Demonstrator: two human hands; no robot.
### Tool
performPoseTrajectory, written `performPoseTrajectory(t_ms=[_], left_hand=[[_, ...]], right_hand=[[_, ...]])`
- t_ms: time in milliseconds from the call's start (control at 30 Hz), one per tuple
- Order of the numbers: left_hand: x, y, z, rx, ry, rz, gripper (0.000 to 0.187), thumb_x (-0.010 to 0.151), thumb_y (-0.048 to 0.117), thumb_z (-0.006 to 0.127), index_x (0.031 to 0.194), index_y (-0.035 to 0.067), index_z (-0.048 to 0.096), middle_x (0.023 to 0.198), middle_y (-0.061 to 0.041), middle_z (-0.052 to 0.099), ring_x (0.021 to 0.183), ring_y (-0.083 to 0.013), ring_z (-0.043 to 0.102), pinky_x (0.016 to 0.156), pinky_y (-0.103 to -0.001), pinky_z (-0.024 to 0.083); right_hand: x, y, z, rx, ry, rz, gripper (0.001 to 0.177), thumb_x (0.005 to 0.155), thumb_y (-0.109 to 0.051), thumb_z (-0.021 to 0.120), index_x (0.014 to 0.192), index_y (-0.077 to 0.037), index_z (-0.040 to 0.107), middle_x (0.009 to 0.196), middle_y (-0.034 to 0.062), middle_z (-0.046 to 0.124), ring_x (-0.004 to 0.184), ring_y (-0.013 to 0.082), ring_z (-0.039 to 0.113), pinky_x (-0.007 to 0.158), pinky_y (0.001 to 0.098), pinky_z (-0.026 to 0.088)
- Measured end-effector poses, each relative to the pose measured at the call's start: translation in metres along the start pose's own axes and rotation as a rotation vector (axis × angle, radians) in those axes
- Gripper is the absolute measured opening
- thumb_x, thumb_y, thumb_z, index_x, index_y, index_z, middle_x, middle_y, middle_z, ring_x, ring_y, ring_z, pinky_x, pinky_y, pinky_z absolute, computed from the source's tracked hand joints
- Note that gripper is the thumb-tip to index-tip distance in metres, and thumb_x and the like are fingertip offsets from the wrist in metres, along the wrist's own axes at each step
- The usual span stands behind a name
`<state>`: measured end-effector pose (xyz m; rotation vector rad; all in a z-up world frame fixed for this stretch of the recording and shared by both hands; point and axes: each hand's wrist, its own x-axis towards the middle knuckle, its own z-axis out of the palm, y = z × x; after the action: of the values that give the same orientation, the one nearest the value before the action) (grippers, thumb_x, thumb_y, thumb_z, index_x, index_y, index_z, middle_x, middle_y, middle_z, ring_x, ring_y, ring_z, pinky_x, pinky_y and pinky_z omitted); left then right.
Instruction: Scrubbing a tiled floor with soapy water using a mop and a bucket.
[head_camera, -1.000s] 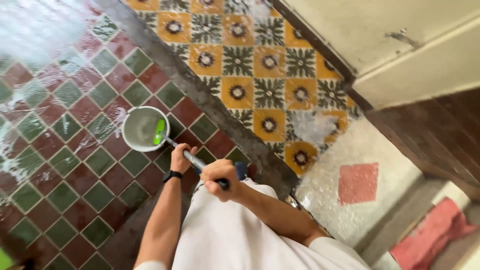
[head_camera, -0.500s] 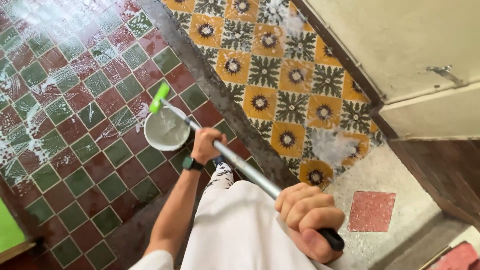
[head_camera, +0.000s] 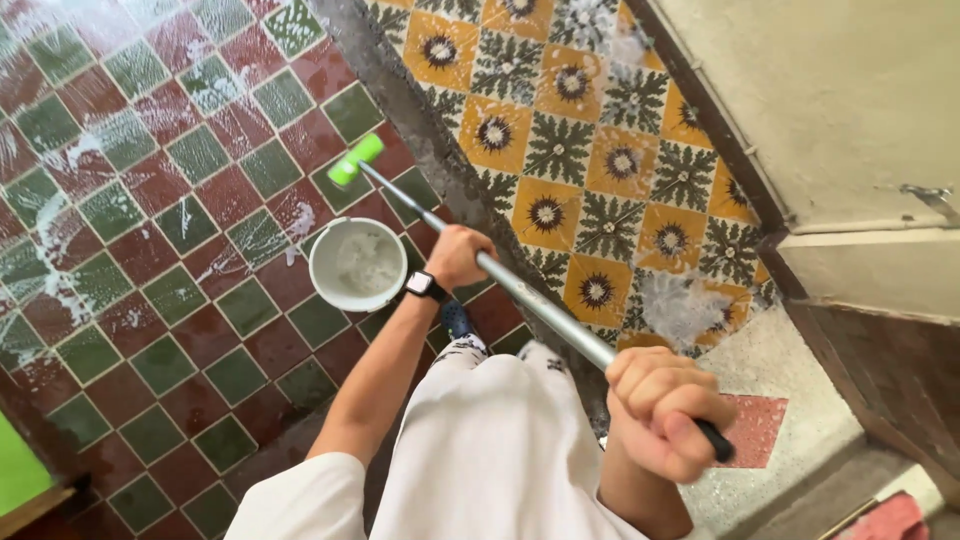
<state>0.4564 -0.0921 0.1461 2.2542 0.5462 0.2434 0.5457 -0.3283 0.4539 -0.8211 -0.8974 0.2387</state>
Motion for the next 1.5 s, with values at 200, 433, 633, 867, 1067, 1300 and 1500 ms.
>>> performPoseTrajectory(t_ms=[200, 433, 633, 867, 1067, 1300, 1500], left_hand=[[-0.019, -0.091, 0.062, -0.114, -0.113, 0.008, 0.014, 0.067, 0.01, 0.067, 0.066, 0.019, 0.077, 0.07, 0.002, 0.078, 0.066, -0.024, 0.07, 0.077, -0.041, 0.057], [-0.004, -0.298, -0.008, 0.072, -0.019, -0.136, 0.012, 0.08, 0.022, 0.091, 0.075, 0.026, 0.08, 0.08, 0.0, 0.075, 0.091, -0.0276, 0.075, 0.106, -0.041, 0.059], [0.018, -0.181, -0.019, -0.116, 0.149, -0.083, 0.018, 0.079, 0.008, 0.082, 0.073, 0.021, 0.071, 0.077, -0.001, 0.073, 0.082, -0.0273, 0.065, 0.088, -0.044, 0.047], [0.118, -0.303, -0.059, 0.023, 0.315, -0.061, 0.017, 0.063, 0.012, 0.072, 0.06, 0.022, 0.058, 0.062, -0.002, 0.066, 0.063, -0.032, 0.062, 0.066, -0.046, 0.048], [0.16, -0.297, -0.097, 0.125, 0.138, -0.17, 0.032, 0.078, 0.02, 0.087, 0.055, 0.021, 0.065, 0.051, -0.001, 0.062, 0.053, -0.0246, 0.064, 0.065, -0.043, 0.053], [0.14, -0.268, -0.092, -0.108, 0.439, -0.194, 0.024, 0.065, 0.002, 0.071, 0.061, 0.021, 0.057, 0.064, 0.001, 0.064, 0.066, -0.0262, 0.059, 0.079, -0.042, 0.045], [0.197, -0.469, -0.135, 0.354, 0.364, -0.399, 0.06, 0.063, 0.037, 0.109, 0.063, 0.016, 0.053, 0.077, -0.005, 0.055, 0.067, -0.0208, 0.056, 0.066, -0.037, 0.049]], right_hand=[[-0.037, 0.082, 0.023, 0.005, -0.142, 0.15, 0.034, 0.095, -0.015, 0.056, 0.065, -0.023, 0.043, 0.052, -0.0111, 0.034, 0.043, 0.0025, 0.033, 0.041, 0.0214, 0.029], [-0.093, 0.234, 0.089, 0.024, -0.042, 0.087, 0.041, 0.091, -0.016, 0.069, 0.052, -0.012, 0.056, 0.046, 0.0055, 0.054, 0.039, 0.0219, 0.048, 0.045, 0.0356, 0.046], [0.02, 0.164, 0.097, -0.216, -0.175, 0.201, 0.049, 0.106, -0.037, 0.049, 0.063, -0.016, 0.036, 0.056, -0.0025, 0.042, 0.048, 0.0148, 0.036, 0.05, 0.0349, 0.035], [0.116, 0.284, 0.119, -0.372, -0.076, 0.165, 0.029, 0.085, -0.013, 0.051, 0.058, -0.011, 0.041, 0.055, 0.0019, 0.042, 0.047, 0.0164, 0.046, 0.048, 0.0319, 0.041], [0.167, 0.315, 0.092, -0.18, -0.299, 0.278, 0.037, 0.095, -0.009, 0.049, 0.063, -0.016, 0.033, 0.057, -0.004, 0.032, 0.051, 0.0089, 0.032, 0.048, 0.025, 0.026], [0.149, 0.34, 0.085, 0.095, -0.151, 0.224, 0.055, 0.107, -0.025, 0.056, 0.058, -0.013, 0.036, 0.048, -0.0023, 0.036, 0.035, 0.0121, 0.032, 0.041, 0.0329, 0.024], [0.179, 0.468, 0.13, 0.145, -0.173, 0.27, 0.033, 0.092, 0.003, 0.05, 0.062, -0.004, 0.039, 0.057, 0.0074, 0.039, 0.05, 0.0194, 0.034, 0.052, 0.0358, 0.034]])
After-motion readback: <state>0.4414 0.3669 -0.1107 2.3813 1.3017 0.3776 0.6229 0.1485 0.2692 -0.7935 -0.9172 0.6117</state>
